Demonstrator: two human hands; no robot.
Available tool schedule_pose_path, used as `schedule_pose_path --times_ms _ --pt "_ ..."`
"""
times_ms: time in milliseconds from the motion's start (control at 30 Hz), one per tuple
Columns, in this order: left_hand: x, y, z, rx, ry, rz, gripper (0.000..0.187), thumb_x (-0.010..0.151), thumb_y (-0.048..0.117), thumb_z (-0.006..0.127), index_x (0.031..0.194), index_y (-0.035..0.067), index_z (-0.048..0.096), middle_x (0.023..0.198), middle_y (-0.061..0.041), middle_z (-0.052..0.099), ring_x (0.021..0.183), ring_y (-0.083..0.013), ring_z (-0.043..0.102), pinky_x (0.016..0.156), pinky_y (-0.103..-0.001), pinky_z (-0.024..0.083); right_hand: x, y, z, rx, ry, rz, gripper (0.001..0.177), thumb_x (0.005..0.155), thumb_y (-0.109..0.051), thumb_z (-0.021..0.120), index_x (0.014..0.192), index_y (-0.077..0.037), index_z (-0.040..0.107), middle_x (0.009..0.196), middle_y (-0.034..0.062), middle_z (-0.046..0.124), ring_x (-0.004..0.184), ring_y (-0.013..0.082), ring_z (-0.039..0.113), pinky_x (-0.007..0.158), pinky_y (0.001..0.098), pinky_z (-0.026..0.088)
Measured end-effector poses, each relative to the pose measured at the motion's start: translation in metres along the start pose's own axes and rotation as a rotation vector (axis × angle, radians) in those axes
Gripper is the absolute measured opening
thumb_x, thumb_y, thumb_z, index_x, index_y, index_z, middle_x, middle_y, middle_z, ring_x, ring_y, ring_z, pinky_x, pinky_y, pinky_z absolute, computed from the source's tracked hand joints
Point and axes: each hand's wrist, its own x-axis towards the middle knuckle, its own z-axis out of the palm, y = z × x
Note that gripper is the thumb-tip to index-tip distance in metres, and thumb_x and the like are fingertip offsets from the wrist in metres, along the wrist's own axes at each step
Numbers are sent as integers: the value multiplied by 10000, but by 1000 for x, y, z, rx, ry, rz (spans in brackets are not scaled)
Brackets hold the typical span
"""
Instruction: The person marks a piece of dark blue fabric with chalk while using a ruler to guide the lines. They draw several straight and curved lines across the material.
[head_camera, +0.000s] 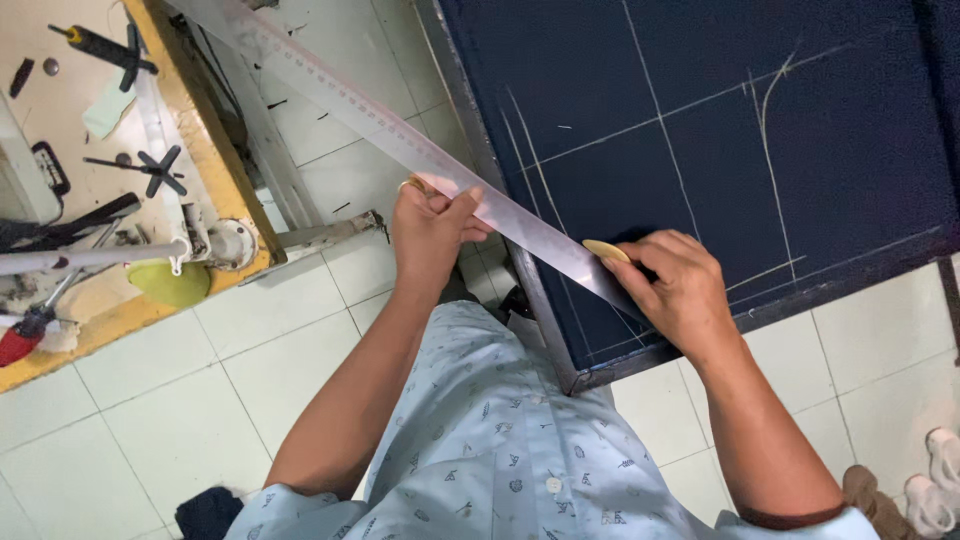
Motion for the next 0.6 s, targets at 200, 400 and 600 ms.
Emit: schedule_pose_path --times_ms 200,400,600 --pt "-6 -8 0 -48 7 15 409 915 100 770 1068 -47 421 696 -119 609 521 -274 719 434 -314 661 43 1 13 36 -204 -41 78 891 -87 801 922 -24 767 790 149 713 796 383 698 747 485 541" --pt "-23 48 -7 28 -379 -65 244 917 96 751 954 137 513 803 -179 738 644 -291 769 512 -343 605 76 16 -23 339 337 578 158 919 -132 878 929 -177 726 1003 -45 708 987 61 686 934 233 600" --pt "46 97 75 405 -470 -4 454 867 144 778 1173 88 447 574 -96 658 482 -209 695 468 -263 547 -15 43 -50 391 889 793 190 1034 -100 732 961 -89 557 729 84 576 580 137 570 591 265 492"
